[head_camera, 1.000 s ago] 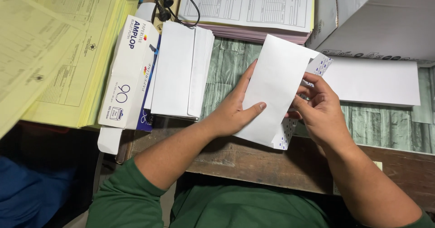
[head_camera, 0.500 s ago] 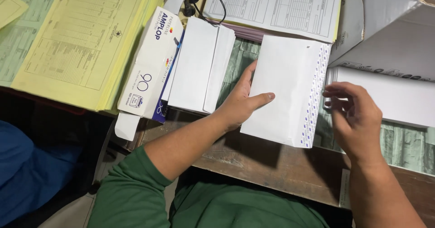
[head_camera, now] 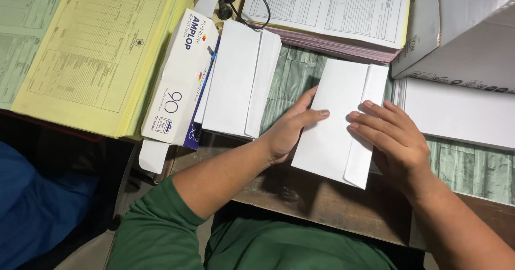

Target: Folding paper documents and inserting them into envelopes at a desk

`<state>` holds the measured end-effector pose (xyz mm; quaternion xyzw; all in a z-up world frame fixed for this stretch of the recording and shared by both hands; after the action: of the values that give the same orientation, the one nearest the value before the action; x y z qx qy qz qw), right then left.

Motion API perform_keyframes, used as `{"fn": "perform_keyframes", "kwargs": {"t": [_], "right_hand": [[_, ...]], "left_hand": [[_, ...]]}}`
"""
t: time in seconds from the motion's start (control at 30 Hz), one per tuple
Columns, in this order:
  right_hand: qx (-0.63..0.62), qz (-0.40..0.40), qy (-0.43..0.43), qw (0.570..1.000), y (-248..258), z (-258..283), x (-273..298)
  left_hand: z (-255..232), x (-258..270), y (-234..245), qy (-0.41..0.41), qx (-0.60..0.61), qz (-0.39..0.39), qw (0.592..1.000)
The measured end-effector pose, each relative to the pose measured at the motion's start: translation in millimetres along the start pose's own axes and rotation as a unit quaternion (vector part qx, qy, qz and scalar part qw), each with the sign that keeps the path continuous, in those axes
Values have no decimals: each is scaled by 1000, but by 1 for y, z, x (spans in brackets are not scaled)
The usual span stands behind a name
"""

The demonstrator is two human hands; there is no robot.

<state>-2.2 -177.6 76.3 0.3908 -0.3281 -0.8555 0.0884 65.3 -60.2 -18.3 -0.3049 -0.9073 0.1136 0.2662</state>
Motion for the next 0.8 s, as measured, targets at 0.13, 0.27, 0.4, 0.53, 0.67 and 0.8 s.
{"fn": "perform_keyframes", "kwargs": {"t": [0.13,0.27,0.4,0.53,0.67,0.8], "right_hand": [[-12,-1,-2,1000,4,-3,-21],[-75,-77,-37,994,15,-26,-49],[-59,-137,-30,988,-6,-31,-66],[-163,-139,58,975,-55,-20,-93],[-85,98,173,976,-142,-13,-96],[31,150,168,974,-165,-16,-97]], "left_hand": [[39,-25,6,-118,181,98,972],[26,0,-30,-116,19,238,964],[81,48,-81,64,-181,512,837],[115,65,-70,144,-427,546,706],[110,61,-72,177,-356,508,764],[104,60,-74,149,-385,511,754]]}}
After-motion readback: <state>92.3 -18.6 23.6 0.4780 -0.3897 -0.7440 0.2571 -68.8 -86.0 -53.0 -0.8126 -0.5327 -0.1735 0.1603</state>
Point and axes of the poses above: each hand's wrist, its own x-axis away from the middle knuckle, its own y-axis out of the back of the hand, z = x × y, the point moved 10 cm from there along -x, towards the middle knuckle, and after that the axes turned 13 degrees about -x, right-handed, at the moved point
